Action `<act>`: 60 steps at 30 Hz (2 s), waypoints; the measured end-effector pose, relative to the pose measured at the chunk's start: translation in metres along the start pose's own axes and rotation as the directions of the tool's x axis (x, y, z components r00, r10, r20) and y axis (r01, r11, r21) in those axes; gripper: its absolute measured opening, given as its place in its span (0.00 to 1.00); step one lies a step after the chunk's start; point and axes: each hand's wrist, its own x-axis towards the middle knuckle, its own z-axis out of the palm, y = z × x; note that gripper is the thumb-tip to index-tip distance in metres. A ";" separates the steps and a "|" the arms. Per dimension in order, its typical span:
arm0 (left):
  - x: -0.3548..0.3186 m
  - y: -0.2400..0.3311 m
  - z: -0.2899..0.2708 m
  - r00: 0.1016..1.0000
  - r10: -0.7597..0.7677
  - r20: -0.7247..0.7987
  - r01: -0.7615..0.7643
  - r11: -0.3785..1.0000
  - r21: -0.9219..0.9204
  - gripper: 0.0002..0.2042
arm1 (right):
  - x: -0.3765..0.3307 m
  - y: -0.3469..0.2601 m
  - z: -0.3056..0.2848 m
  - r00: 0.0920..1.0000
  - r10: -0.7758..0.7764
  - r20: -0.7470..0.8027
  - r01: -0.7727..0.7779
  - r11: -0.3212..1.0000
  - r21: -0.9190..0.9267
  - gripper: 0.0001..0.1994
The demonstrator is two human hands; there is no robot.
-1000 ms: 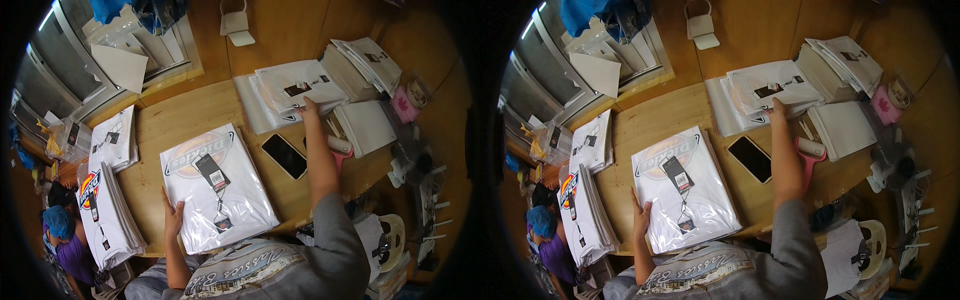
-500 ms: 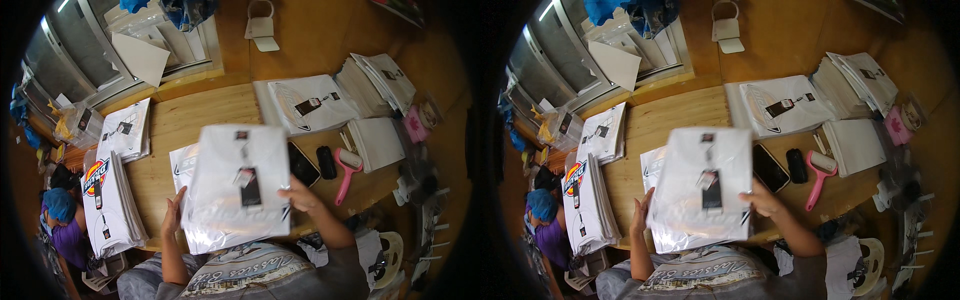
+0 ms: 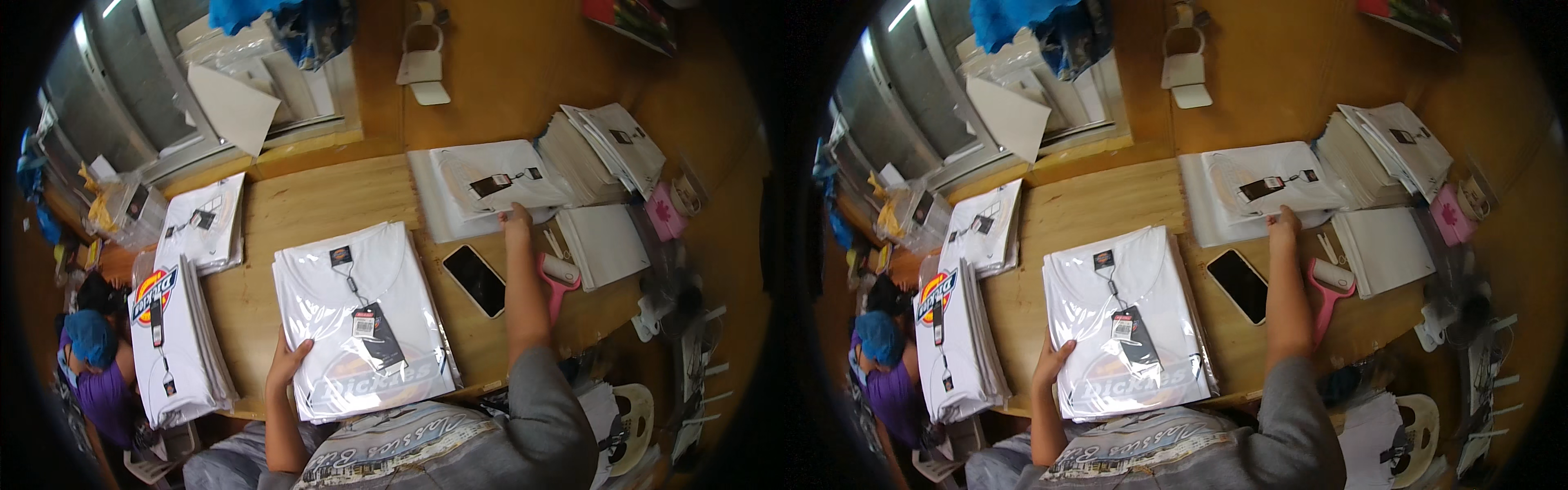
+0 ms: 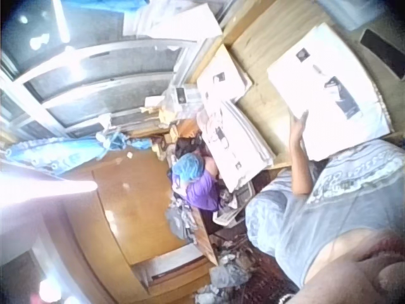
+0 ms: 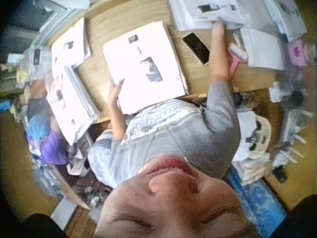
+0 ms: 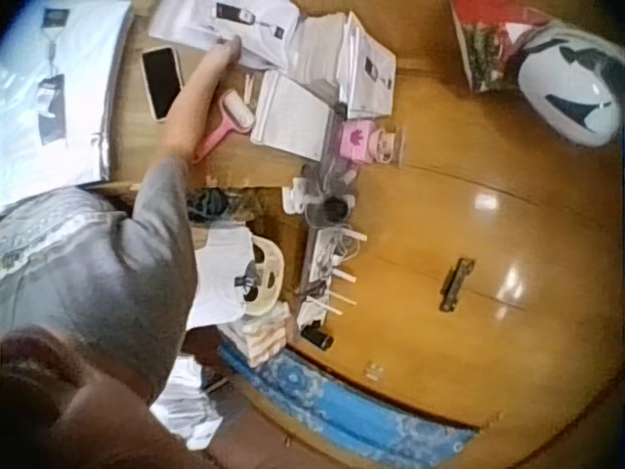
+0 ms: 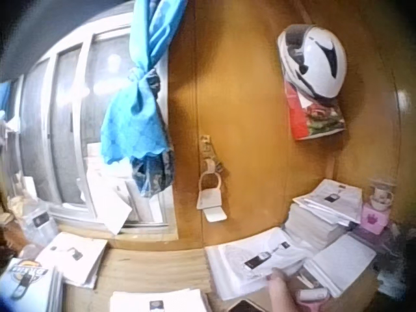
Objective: The person folds white t-shirts, places them into clear plastic bags, and seals the bags. They use a handheld device to scan tags on the shirts and a lint roller to clean the fabric before packaging. The packaged shirts are stacked on the table.
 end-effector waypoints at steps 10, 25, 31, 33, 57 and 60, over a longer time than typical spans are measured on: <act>-0.002 0.010 -0.003 0.967 0.238 0.089 -0.252 0.940 0.229 0.31 | -0.094 -0.011 -0.002 0.795 -0.277 0.539 0.359 0.932 -0.051 0.28; -0.002 0.034 -0.009 0.985 -0.134 0.105 0.163 0.923 -0.348 0.39 | -0.201 0.099 -0.101 0.457 0.406 0.791 0.844 0.082 -0.530 0.32; -0.006 0.022 -0.002 0.991 -0.113 -0.068 0.077 0.914 -0.398 0.37 | -0.234 0.134 -0.095 0.572 0.370 0.732 0.424 0.631 -0.650 0.39; -0.010 0.020 0.001 0.968 -0.249 0.043 0.242 0.862 -0.445 0.33 | -0.209 0.148 -0.117 0.520 0.273 0.809 0.669 0.458 -0.585 0.40; -0.067 0.090 -0.016 0.974 0.225 -0.037 -0.182 0.863 0.472 0.23 | -0.278 0.058 -0.121 -0.050 0.229 0.972 0.887 0.457 -0.062 0.30; -0.059 0.085 -0.010 0.949 0.316 0.004 -0.297 0.887 0.355 0.21 | -0.254 0.057 -0.137 0.018 0.385 0.923 0.934 0.322 -0.153 0.28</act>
